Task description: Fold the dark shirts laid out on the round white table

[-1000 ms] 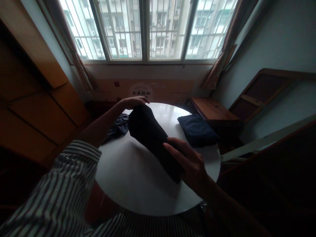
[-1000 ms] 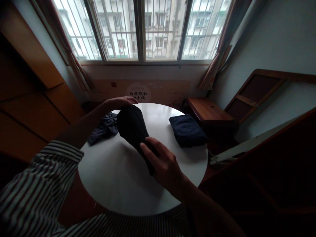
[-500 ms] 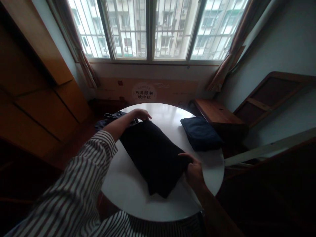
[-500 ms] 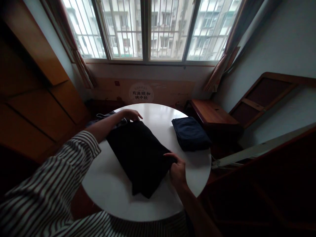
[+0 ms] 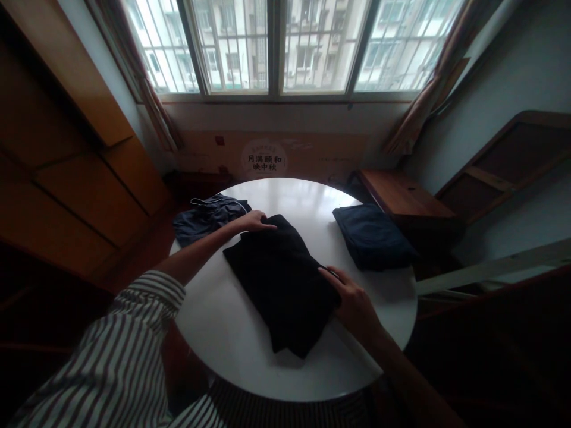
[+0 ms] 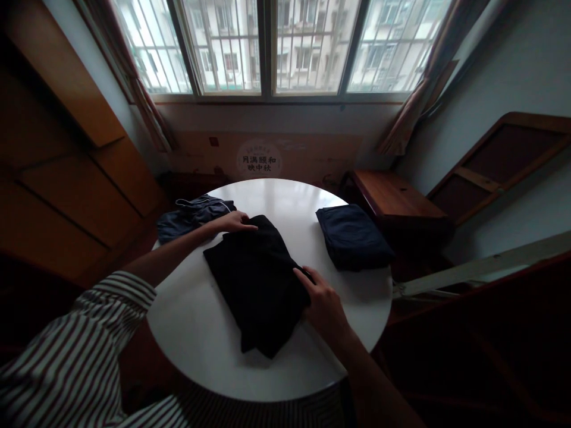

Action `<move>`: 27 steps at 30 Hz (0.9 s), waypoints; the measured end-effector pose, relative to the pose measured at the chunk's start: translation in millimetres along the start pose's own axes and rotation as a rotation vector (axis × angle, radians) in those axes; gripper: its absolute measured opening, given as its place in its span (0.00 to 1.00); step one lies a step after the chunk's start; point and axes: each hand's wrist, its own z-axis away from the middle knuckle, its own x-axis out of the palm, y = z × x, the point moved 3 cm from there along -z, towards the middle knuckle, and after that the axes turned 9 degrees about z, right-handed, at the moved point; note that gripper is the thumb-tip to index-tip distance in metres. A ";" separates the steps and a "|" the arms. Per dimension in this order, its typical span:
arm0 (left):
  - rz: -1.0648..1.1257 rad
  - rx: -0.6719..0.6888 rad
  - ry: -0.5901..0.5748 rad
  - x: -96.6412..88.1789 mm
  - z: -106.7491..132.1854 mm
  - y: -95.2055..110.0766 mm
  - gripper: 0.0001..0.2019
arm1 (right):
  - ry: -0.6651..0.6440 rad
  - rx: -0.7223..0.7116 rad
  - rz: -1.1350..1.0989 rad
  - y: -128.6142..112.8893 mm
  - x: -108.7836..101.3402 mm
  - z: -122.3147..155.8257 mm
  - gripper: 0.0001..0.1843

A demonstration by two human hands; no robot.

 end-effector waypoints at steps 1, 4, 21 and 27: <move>0.029 -0.004 -0.012 2.7 -1.9 -0.3 0.16 | -0.026 -0.037 0.056 -0.5 0.5 -3.5 0.35; 0.099 -0.002 -0.052 5.1 -13.1 4.2 0.15 | -0.054 -0.111 0.116 2.4 -1.7 -8.5 0.32; -0.284 0.255 0.144 9.9 -18.2 33.0 0.21 | 0.001 0.074 0.058 20.1 -4.8 38.4 0.41; -0.270 0.068 0.250 -5.3 68.3 -5.8 0.24 | 0.049 -0.137 0.431 1.3 -16.4 38.7 0.35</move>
